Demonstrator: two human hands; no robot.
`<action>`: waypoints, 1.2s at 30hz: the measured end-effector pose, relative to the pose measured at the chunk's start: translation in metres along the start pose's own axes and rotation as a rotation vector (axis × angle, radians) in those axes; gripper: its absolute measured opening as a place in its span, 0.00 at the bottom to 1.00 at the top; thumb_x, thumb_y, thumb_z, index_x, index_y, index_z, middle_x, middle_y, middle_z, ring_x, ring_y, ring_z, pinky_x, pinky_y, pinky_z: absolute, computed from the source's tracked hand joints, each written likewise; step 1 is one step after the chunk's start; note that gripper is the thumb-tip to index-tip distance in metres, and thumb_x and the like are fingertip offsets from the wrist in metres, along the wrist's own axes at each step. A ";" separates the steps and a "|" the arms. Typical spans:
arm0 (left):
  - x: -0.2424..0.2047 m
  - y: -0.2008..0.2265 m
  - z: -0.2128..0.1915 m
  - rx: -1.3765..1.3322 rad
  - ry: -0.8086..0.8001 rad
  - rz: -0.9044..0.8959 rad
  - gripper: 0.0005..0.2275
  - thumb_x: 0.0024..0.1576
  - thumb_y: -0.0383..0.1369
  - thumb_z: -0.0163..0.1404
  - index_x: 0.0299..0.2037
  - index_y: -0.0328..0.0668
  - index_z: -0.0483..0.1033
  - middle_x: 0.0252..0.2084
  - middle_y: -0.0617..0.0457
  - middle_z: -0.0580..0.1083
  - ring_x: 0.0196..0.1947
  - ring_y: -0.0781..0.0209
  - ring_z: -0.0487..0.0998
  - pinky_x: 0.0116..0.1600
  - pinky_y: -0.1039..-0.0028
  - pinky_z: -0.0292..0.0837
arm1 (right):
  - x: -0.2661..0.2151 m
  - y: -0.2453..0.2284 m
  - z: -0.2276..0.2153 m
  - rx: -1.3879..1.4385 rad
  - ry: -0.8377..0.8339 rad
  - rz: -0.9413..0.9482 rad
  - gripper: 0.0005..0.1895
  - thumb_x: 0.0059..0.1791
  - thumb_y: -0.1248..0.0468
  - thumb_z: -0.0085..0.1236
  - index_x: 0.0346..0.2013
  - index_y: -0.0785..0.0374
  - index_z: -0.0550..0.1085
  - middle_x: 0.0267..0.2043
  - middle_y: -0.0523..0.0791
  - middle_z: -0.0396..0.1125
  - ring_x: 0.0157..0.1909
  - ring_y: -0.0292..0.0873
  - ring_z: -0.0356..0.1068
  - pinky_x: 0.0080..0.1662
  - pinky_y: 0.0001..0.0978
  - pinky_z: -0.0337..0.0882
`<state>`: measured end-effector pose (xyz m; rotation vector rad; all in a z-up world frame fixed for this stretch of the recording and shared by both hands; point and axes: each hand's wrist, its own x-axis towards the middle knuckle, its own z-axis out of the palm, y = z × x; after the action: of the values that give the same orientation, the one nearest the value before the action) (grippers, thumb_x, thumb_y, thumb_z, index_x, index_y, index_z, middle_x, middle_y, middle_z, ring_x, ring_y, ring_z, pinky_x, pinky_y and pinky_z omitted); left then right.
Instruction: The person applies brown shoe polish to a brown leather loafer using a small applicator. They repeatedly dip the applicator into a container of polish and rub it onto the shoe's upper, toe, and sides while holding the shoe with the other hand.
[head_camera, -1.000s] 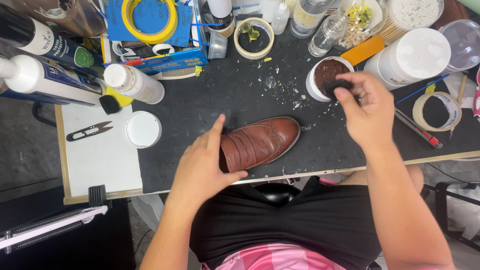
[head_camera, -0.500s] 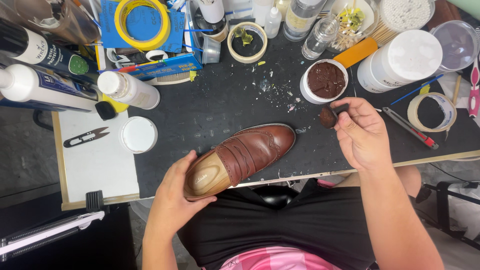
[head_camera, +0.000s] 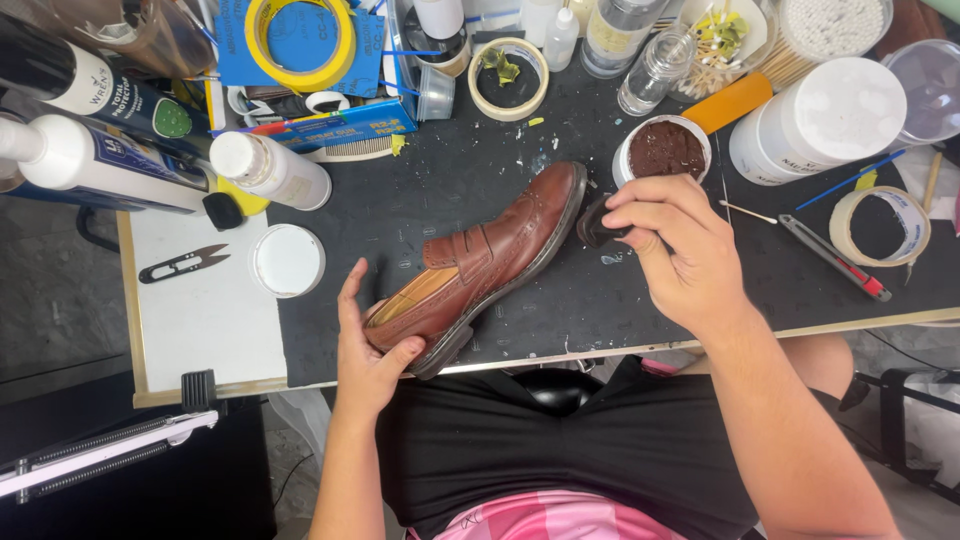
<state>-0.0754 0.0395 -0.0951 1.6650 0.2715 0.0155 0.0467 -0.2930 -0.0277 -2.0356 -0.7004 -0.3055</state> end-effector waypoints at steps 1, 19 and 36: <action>-0.002 -0.002 0.002 0.002 0.011 0.038 0.54 0.44 0.53 0.66 0.77 0.43 0.45 0.49 0.39 0.78 0.50 0.52 0.84 0.55 0.66 0.78 | 0.006 -0.001 0.001 -0.011 -0.007 -0.015 0.10 0.50 0.77 0.59 0.44 0.65 0.76 0.51 0.47 0.70 0.52 0.48 0.69 0.57 0.36 0.69; -0.002 -0.015 0.012 0.001 0.086 0.154 0.53 0.49 0.55 0.64 0.77 0.39 0.42 0.47 0.41 0.79 0.50 0.52 0.84 0.56 0.67 0.78 | 0.015 -0.044 0.062 -0.169 -0.207 -0.258 0.15 0.42 0.74 0.58 0.44 0.65 0.75 0.50 0.48 0.68 0.54 0.54 0.67 0.56 0.45 0.70; -0.017 -0.012 0.029 0.236 0.093 0.506 0.50 0.44 0.38 0.73 0.72 0.48 0.48 0.78 0.34 0.47 0.73 0.38 0.67 0.69 0.55 0.70 | 0.003 -0.061 0.083 -0.197 -0.114 -0.209 0.17 0.40 0.76 0.57 0.43 0.65 0.76 0.50 0.48 0.67 0.54 0.54 0.67 0.56 0.44 0.70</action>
<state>-0.0888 0.0091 -0.1075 1.9331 -0.0878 0.4562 0.0085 -0.1969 -0.0282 -2.1818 -0.9908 -0.3950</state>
